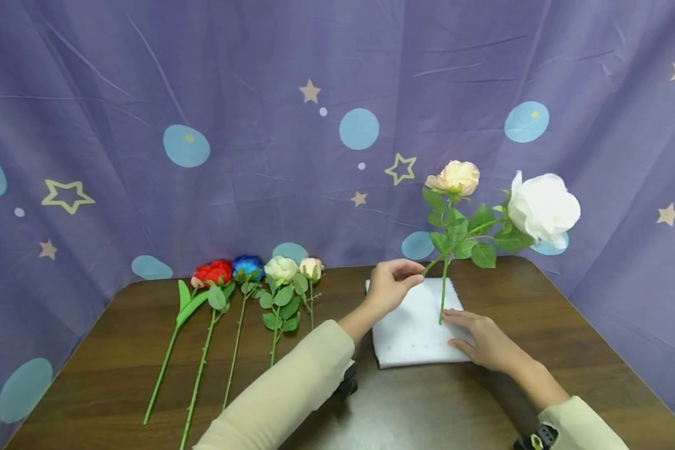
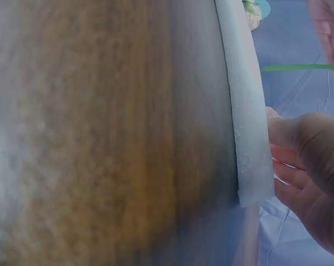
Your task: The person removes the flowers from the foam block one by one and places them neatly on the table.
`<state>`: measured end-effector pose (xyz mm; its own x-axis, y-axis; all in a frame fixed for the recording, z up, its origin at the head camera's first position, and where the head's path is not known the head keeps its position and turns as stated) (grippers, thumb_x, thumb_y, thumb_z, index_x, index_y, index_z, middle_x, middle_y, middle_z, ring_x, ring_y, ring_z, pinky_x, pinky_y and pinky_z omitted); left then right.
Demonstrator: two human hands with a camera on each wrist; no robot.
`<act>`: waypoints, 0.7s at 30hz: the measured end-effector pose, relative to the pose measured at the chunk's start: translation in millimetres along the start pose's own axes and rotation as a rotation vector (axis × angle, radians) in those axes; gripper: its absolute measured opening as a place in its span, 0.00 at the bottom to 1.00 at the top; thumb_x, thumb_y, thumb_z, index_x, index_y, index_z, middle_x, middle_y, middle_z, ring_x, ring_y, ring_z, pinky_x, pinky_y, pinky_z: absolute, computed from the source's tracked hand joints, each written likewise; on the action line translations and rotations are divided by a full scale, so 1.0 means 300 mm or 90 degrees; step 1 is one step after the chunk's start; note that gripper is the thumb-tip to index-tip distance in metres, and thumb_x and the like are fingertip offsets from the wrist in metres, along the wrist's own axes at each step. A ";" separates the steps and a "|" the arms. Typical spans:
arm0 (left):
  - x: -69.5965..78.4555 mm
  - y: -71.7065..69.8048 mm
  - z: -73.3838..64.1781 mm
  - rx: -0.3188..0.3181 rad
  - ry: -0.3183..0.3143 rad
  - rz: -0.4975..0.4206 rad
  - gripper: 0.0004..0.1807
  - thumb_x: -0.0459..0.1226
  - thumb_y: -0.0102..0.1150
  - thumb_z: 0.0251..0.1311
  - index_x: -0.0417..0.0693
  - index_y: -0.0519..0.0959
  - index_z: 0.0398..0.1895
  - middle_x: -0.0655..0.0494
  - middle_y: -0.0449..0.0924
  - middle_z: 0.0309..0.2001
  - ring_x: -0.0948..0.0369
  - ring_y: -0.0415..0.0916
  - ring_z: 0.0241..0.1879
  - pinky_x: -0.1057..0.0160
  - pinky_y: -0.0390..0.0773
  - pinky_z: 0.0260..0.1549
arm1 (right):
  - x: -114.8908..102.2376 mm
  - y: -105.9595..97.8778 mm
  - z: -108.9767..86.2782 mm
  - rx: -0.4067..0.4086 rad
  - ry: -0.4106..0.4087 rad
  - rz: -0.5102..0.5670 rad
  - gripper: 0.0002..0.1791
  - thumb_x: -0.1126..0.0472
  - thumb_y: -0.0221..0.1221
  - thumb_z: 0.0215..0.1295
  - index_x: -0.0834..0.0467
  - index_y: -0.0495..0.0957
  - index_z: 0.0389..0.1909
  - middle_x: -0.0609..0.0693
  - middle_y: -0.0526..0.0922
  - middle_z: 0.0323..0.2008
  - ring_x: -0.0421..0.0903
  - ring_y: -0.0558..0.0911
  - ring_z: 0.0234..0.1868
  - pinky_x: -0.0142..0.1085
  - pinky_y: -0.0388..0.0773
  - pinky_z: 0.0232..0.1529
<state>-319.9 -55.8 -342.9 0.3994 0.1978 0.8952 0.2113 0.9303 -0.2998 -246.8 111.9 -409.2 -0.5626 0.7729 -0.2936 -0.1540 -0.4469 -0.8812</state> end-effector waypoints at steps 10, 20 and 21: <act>0.097 -0.005 -0.031 -0.046 0.025 0.017 0.07 0.34 0.64 0.59 0.44 0.86 0.39 0.49 0.88 0.40 0.60 0.85 0.39 0.77 0.80 0.35 | -0.009 -0.007 -0.003 0.045 -0.050 -0.031 0.23 0.69 0.69 0.48 0.70 0.80 0.48 0.63 0.84 0.48 0.60 0.83 0.50 0.53 0.81 0.49; 0.061 -0.082 -0.073 0.010 0.037 -0.010 0.08 0.30 0.65 0.56 0.37 0.85 0.38 0.42 0.87 0.37 0.51 0.85 0.40 0.71 0.83 0.40 | -0.011 -0.006 -0.009 0.049 -0.049 -0.025 0.24 0.67 0.70 0.49 0.68 0.80 0.49 0.61 0.84 0.49 0.60 0.83 0.50 0.53 0.80 0.50; 0.053 -0.093 -0.076 0.017 0.035 -0.016 0.08 0.30 0.65 0.56 0.36 0.85 0.38 0.41 0.87 0.37 0.50 0.85 0.40 0.70 0.83 0.41 | -0.012 -0.007 -0.009 0.052 -0.051 -0.024 0.24 0.68 0.70 0.48 0.68 0.80 0.49 0.61 0.84 0.49 0.60 0.83 0.50 0.53 0.80 0.50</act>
Point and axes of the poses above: each hand's wrist, its own z-axis towards the middle knuckle, its own y-axis out of the palm, x = y × z, the point moved 6 cm from there along z, towards the middle knuckle
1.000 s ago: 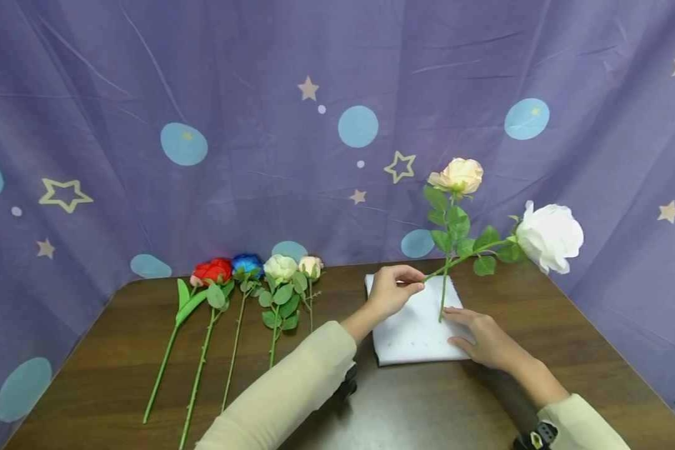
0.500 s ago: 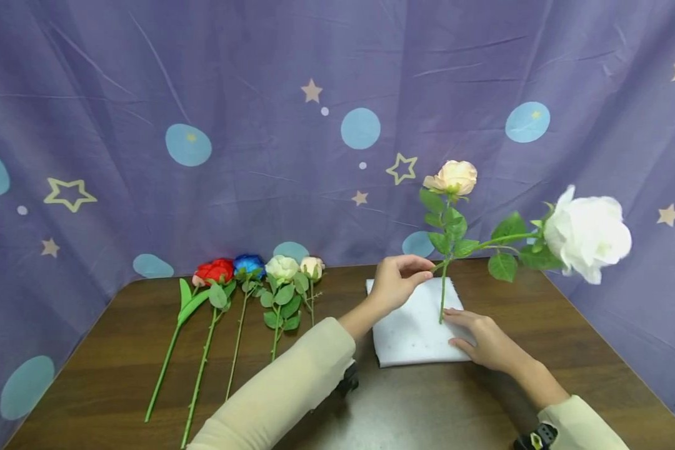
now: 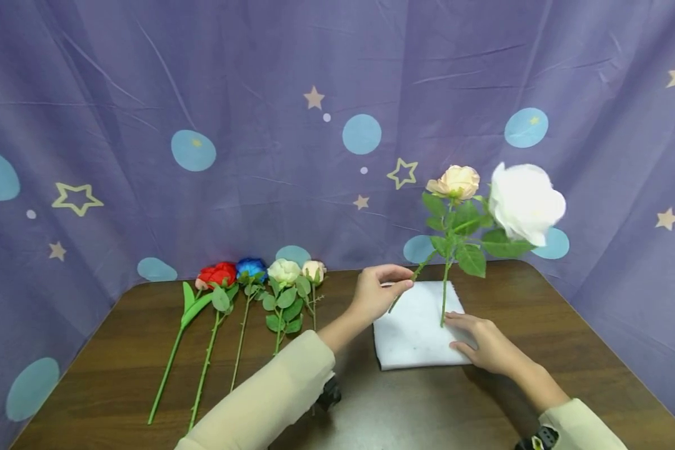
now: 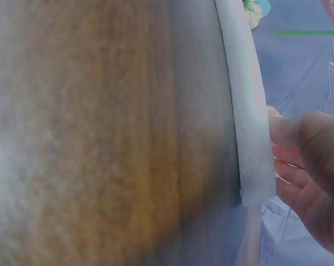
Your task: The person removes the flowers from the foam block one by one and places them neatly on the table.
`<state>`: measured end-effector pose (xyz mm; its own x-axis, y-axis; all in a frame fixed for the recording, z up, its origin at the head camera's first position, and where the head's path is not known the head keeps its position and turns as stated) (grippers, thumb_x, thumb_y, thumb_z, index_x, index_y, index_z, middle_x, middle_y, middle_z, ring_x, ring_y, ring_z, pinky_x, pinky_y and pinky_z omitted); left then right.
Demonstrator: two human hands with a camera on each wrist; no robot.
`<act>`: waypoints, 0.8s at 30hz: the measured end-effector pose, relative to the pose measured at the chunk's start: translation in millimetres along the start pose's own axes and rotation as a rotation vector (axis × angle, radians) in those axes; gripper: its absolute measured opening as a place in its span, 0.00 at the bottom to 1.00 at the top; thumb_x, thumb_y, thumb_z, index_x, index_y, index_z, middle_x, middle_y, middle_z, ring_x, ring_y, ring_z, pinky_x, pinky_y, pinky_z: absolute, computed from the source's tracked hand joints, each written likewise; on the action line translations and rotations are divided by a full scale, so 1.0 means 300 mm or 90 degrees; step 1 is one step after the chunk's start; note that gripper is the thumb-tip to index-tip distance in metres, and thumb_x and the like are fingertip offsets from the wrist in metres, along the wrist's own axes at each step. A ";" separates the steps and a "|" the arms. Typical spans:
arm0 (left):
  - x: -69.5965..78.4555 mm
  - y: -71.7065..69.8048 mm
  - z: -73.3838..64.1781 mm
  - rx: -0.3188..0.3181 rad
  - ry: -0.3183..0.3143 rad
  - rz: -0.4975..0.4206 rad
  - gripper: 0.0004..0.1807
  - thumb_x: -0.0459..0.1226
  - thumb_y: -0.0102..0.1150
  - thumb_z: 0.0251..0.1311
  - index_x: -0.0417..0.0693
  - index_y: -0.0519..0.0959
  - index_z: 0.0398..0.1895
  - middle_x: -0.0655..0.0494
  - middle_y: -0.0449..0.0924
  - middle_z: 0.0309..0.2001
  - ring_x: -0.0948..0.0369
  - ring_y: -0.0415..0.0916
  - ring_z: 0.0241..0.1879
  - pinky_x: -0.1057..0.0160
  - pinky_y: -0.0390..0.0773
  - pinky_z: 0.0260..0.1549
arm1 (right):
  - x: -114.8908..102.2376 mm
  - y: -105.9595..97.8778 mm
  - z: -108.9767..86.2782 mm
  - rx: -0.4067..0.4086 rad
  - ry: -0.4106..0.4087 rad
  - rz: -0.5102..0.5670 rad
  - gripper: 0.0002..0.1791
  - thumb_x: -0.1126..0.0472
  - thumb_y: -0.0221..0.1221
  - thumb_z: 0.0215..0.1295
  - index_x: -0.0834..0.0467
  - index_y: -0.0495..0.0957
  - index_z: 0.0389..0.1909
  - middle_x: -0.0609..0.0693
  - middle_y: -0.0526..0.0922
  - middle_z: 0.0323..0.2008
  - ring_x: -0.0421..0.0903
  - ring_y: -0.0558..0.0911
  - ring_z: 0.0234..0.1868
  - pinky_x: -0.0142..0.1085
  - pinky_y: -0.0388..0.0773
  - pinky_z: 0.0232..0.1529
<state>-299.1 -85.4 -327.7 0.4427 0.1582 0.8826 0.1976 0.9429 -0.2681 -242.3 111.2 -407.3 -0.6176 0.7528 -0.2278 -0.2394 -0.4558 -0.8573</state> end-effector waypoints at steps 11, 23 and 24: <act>-0.115 -0.067 -0.052 0.022 -0.155 -0.178 0.11 0.24 0.62 0.55 0.25 0.80 0.42 0.29 0.83 0.40 0.59 0.86 0.33 0.60 0.87 0.38 | 0.002 0.008 -0.001 0.009 -0.011 -0.015 0.24 0.68 0.70 0.48 0.70 0.79 0.48 0.62 0.84 0.49 0.59 0.83 0.50 0.53 0.81 0.50; -0.221 -0.126 -0.134 0.048 -0.256 -0.183 0.13 0.24 0.62 0.55 0.25 0.79 0.44 0.32 0.85 0.38 0.62 0.85 0.29 0.59 0.87 0.37 | 0.003 0.007 -0.002 0.016 -0.017 -0.010 0.24 0.68 0.70 0.47 0.69 0.80 0.48 0.62 0.84 0.49 0.60 0.83 0.50 0.52 0.80 0.50; -0.223 -0.132 -0.143 0.050 -0.260 -0.181 0.13 0.23 0.62 0.55 0.24 0.79 0.44 0.33 0.85 0.38 0.62 0.85 0.29 0.60 0.87 0.36 | 0.003 0.006 -0.003 0.018 -0.017 -0.011 0.24 0.68 0.70 0.47 0.68 0.80 0.48 0.62 0.84 0.49 0.59 0.83 0.50 0.52 0.80 0.50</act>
Point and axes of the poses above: each hand's wrist, its own z-axis towards the middle knuckle, its own y-axis out of the palm, x = y × z, the point moved 6 cm from there along z, towards the middle knuckle
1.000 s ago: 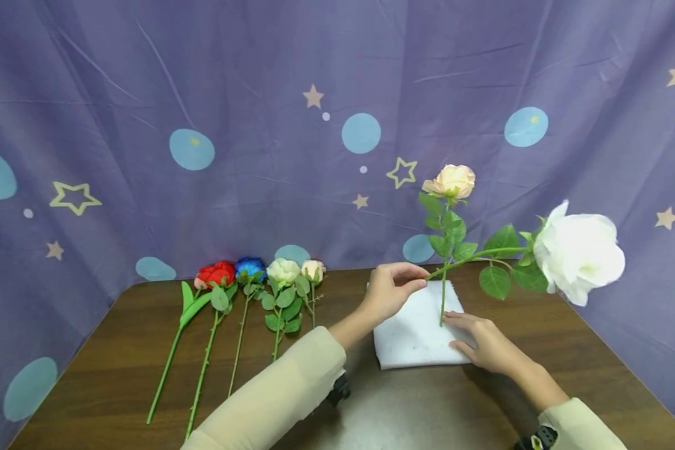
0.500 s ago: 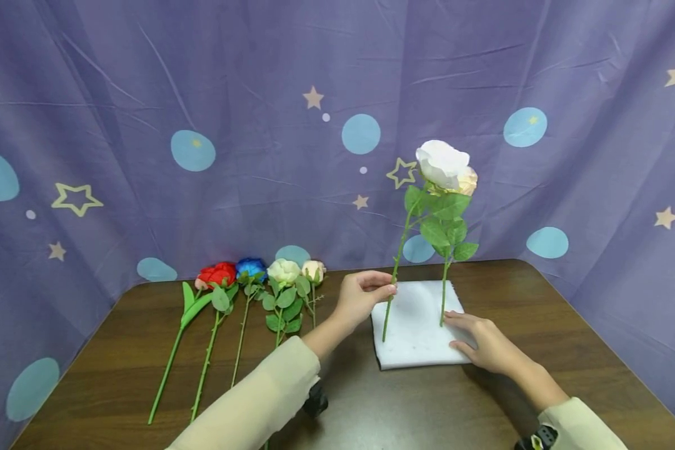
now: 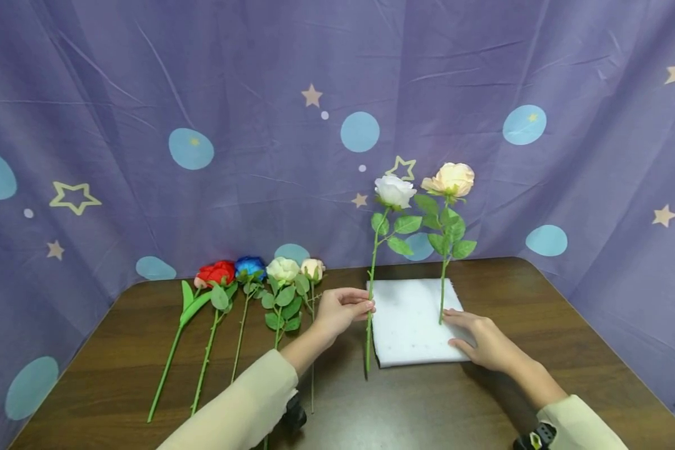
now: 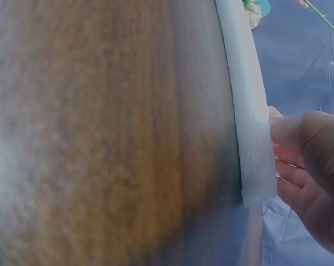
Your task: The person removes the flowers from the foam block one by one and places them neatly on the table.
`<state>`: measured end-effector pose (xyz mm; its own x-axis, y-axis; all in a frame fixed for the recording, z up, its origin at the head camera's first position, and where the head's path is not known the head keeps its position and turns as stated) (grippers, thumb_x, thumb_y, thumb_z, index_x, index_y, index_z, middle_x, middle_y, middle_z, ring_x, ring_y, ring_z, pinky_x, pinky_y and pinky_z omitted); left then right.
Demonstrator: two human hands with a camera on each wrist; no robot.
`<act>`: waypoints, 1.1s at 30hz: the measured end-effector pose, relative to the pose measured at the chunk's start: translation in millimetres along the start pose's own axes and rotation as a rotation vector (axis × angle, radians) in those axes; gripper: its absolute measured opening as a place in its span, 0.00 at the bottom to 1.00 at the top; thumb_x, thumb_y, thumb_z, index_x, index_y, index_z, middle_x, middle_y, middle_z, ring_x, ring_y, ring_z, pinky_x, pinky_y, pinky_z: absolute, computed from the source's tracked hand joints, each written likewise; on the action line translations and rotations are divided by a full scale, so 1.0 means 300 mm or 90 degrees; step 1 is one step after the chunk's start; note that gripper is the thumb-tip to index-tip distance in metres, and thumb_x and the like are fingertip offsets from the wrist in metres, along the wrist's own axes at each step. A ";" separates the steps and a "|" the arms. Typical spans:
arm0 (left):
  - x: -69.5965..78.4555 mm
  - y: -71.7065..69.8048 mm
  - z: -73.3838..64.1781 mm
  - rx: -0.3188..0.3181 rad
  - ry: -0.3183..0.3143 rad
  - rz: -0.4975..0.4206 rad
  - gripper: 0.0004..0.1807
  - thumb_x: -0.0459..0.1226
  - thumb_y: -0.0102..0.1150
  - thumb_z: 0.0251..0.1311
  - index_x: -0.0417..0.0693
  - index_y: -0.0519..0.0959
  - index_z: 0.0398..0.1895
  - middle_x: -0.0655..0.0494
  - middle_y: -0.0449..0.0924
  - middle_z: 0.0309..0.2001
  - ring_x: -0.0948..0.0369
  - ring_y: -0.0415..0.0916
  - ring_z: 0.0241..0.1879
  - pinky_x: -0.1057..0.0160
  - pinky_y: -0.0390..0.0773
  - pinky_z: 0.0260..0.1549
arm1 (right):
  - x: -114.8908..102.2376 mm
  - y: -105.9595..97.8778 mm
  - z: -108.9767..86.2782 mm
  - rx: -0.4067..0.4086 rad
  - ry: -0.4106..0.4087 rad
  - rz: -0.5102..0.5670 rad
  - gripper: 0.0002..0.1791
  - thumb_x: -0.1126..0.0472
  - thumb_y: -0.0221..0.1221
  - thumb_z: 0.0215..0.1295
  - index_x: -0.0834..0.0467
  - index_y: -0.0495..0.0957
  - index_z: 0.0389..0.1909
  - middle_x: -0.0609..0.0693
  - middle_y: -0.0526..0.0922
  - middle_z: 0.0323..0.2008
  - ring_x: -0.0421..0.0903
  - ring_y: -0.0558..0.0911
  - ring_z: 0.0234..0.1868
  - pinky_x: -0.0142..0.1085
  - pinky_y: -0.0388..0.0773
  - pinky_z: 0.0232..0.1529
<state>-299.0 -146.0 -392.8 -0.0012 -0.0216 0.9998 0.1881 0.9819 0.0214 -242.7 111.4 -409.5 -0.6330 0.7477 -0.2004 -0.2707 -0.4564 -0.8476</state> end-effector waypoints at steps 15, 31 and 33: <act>-0.081 -0.131 -0.093 0.043 -0.053 0.005 0.14 0.24 0.62 0.55 0.22 0.77 0.45 0.35 0.85 0.35 0.64 0.84 0.28 0.64 0.87 0.33 | -0.005 -0.002 -0.004 0.020 -0.009 0.002 0.25 0.69 0.71 0.45 0.67 0.80 0.48 0.60 0.85 0.48 0.59 0.83 0.49 0.51 0.81 0.48; -0.134 -0.198 -0.221 0.068 -0.147 0.015 0.16 0.24 0.60 0.57 0.21 0.75 0.48 0.37 0.86 0.36 0.64 0.84 0.29 0.69 0.86 0.32 | -0.007 -0.004 -0.004 0.018 -0.005 -0.002 0.24 0.69 0.70 0.46 0.68 0.80 0.48 0.61 0.85 0.48 0.59 0.83 0.49 0.52 0.81 0.49; -0.136 -0.200 -0.235 0.070 -0.158 0.024 0.16 0.24 0.60 0.56 0.21 0.75 0.47 0.36 0.86 0.36 0.64 0.84 0.29 0.70 0.86 0.31 | -0.005 -0.004 -0.004 0.016 -0.002 0.000 0.24 0.69 0.70 0.46 0.68 0.80 0.48 0.61 0.85 0.48 0.60 0.83 0.49 0.52 0.81 0.49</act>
Point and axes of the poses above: each hand's wrist, its own z-axis towards the middle knuckle, its own y-axis out of the palm, x = y × z, the point moved 6 cm from there along z, towards the middle knuckle
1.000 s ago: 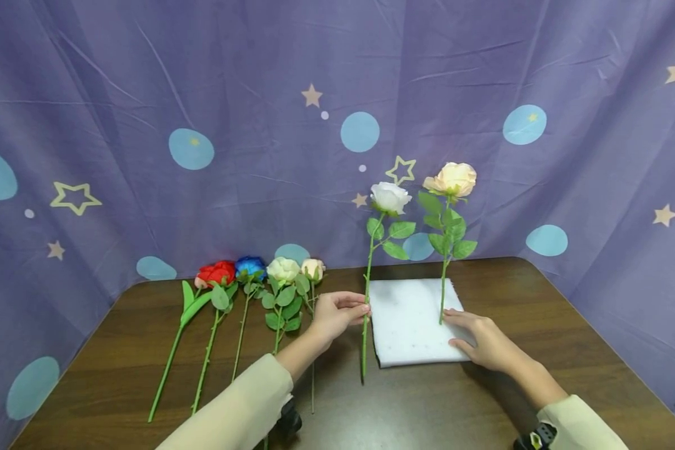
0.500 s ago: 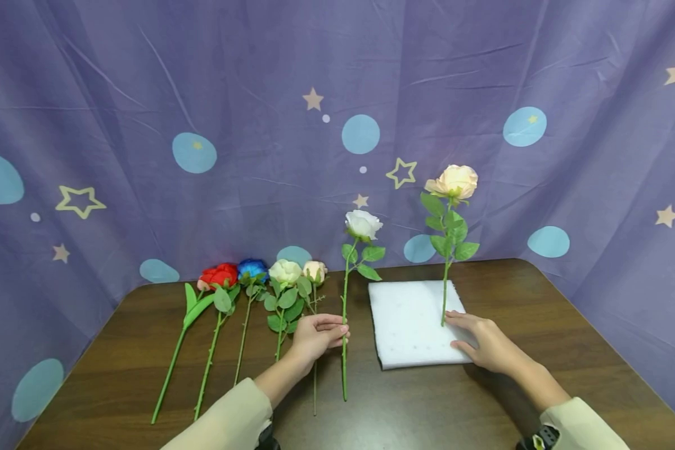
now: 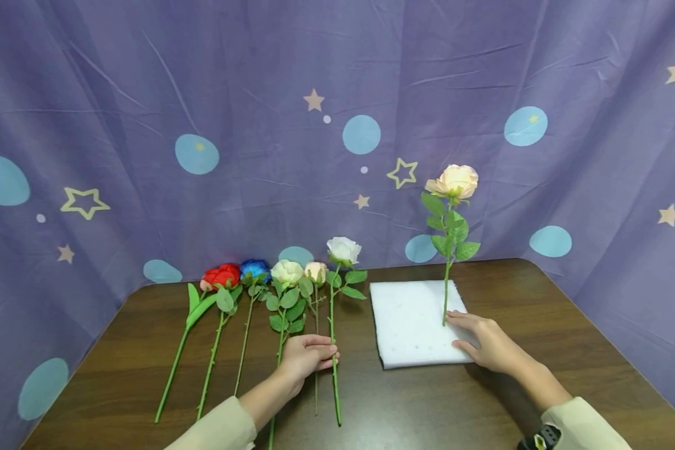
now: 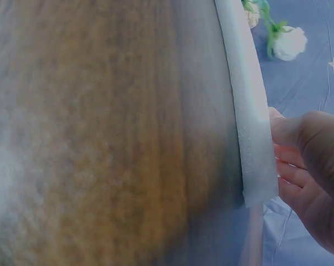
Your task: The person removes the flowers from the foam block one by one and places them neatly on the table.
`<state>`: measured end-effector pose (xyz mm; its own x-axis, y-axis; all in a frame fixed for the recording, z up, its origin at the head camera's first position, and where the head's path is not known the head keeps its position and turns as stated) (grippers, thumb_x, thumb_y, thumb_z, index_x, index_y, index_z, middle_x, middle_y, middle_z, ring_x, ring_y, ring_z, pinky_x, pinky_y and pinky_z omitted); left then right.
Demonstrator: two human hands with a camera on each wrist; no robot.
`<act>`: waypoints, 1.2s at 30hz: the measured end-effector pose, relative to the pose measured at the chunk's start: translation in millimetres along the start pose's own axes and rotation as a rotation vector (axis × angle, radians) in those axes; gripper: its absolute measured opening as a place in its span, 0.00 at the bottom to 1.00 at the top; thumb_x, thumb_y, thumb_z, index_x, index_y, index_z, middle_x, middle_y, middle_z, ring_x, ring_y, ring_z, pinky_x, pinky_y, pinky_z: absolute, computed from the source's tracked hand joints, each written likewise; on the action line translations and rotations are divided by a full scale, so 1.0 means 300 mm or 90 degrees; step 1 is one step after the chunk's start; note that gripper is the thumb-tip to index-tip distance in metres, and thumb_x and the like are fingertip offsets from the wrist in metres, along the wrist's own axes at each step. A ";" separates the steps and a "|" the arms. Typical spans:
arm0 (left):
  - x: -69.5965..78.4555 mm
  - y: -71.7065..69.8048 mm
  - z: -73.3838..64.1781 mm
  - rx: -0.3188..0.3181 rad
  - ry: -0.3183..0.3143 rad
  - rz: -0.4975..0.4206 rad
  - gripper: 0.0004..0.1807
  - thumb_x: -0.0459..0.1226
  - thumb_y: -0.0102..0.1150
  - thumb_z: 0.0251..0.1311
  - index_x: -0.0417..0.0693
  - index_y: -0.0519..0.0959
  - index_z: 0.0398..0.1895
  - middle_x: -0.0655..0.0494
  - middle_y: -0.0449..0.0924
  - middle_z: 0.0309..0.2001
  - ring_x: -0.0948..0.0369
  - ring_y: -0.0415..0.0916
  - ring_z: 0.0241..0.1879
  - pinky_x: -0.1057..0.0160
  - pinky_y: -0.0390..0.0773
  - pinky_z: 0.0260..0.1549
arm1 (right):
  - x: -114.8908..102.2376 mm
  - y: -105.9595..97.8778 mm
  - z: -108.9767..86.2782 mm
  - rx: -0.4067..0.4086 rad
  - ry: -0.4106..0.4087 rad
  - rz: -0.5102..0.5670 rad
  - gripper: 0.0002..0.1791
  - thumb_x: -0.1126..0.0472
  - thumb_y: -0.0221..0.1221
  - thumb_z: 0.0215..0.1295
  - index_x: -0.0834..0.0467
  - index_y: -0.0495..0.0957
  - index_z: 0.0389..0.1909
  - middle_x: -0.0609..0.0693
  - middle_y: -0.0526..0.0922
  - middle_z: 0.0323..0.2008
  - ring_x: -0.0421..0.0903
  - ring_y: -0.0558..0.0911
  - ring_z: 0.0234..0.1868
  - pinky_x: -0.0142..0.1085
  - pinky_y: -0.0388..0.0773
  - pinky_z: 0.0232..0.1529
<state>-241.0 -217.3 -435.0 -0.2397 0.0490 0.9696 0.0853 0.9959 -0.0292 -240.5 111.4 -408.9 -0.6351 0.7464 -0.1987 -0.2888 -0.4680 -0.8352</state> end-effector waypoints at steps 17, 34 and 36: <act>0.051 -0.027 -0.051 0.076 0.039 0.143 0.19 0.32 0.63 0.57 0.27 0.77 0.49 0.38 0.85 0.42 0.59 0.84 0.38 0.61 0.85 0.39 | -0.004 -0.002 -0.003 0.001 -0.004 0.013 0.24 0.69 0.70 0.47 0.68 0.80 0.48 0.62 0.85 0.48 0.61 0.83 0.49 0.54 0.81 0.48; 0.164 0.018 0.033 0.087 0.080 0.166 0.18 0.35 0.62 0.59 0.35 0.78 0.51 0.42 0.85 0.46 0.57 0.82 0.44 0.61 0.82 0.45 | -0.002 -0.001 -0.005 0.003 -0.005 0.011 0.23 0.68 0.70 0.47 0.67 0.81 0.48 0.61 0.85 0.48 0.60 0.83 0.49 0.53 0.81 0.48; 0.175 0.032 0.051 0.085 0.082 0.165 0.18 0.35 0.62 0.59 0.35 0.79 0.51 0.42 0.85 0.46 0.56 0.82 0.44 0.61 0.83 0.45 | -0.003 -0.001 -0.005 0.004 -0.007 0.009 0.23 0.68 0.70 0.47 0.67 0.81 0.48 0.61 0.85 0.48 0.60 0.83 0.48 0.53 0.81 0.48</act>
<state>-267.6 -204.0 -388.1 -0.1020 0.3007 0.9482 -0.0028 0.9531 -0.3026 -238.9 111.7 -409.2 -0.6470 0.7343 -0.2053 -0.2840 -0.4819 -0.8289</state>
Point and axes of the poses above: each hand's wrist, its own z-axis towards the middle knuckle, its own y-axis out of the palm, x = y × z, the point moved 6 cm from there along z, towards the middle knuckle
